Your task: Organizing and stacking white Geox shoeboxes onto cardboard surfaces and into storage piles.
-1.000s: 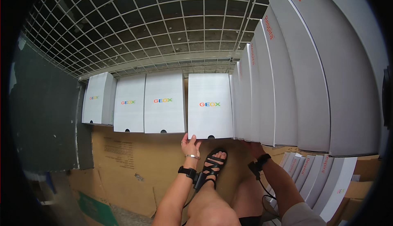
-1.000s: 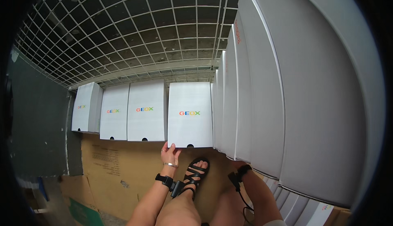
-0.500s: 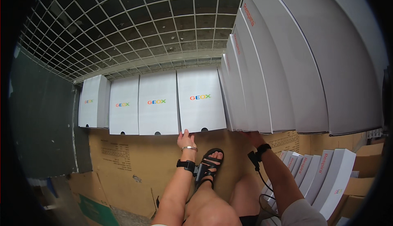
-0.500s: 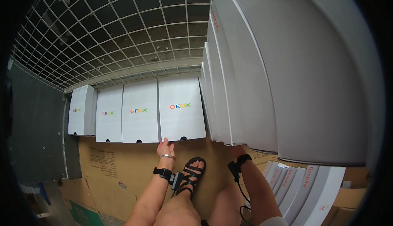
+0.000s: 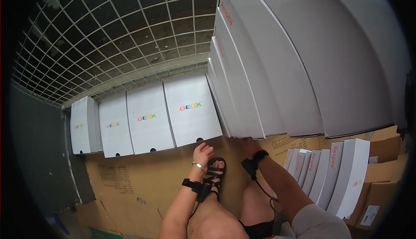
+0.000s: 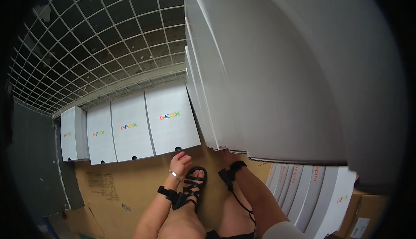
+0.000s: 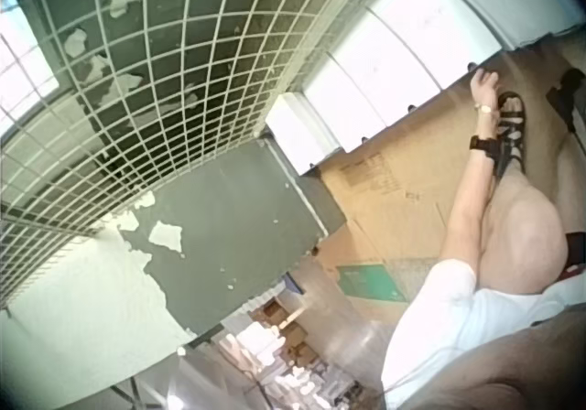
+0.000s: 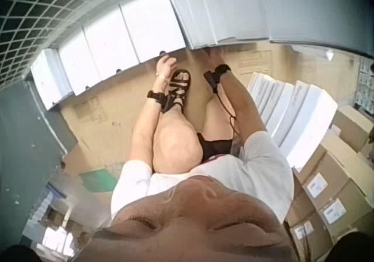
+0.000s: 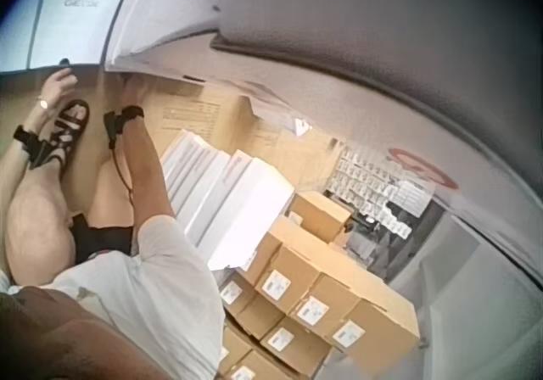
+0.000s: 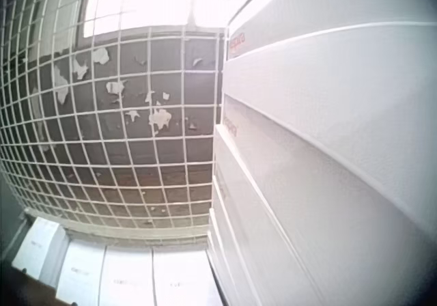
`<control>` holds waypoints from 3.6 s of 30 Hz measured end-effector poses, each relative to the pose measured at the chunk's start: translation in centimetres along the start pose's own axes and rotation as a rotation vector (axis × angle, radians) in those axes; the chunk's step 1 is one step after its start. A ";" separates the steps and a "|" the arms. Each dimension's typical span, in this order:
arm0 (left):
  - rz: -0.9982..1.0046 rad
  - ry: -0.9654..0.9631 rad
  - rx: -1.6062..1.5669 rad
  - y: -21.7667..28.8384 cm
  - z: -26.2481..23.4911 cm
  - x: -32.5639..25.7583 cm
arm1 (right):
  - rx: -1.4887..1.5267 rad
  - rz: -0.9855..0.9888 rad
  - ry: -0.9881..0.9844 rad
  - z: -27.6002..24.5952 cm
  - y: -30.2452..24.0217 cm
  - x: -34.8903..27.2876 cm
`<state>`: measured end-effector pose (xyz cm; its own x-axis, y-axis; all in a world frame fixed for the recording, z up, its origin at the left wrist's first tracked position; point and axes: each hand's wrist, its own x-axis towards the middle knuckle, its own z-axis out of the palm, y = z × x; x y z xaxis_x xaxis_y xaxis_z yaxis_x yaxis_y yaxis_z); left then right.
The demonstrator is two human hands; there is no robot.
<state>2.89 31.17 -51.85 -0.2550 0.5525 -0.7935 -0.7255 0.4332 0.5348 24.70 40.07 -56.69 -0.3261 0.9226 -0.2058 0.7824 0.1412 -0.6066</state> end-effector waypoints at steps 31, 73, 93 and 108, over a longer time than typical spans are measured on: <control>0.413 -0.273 0.214 -2.1 7.4 2.8 | 0.059 -0.086 0.000 -10.5 2.7 2.3; 0.386 -0.586 1.067 4.7 6.7 -9.1 | 1.152 0.408 0.192 -12.3 -7.4 -15.5; 0.222 -1.076 1.452 -4.1 23.4 -32.6 | 0.806 0.505 1.130 -24.6 5.6 -51.6; -0.124 -0.993 0.876 -15.5 19.1 -34.2 | 1.068 0.225 0.763 -27.3 11.7 -44.0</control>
<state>35.10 19.13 -27.47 0.6258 0.5958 -0.5033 0.0341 0.6238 0.7808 62.63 10.91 -33.78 0.4064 0.9065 -0.1142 -0.1322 -0.0653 -0.9891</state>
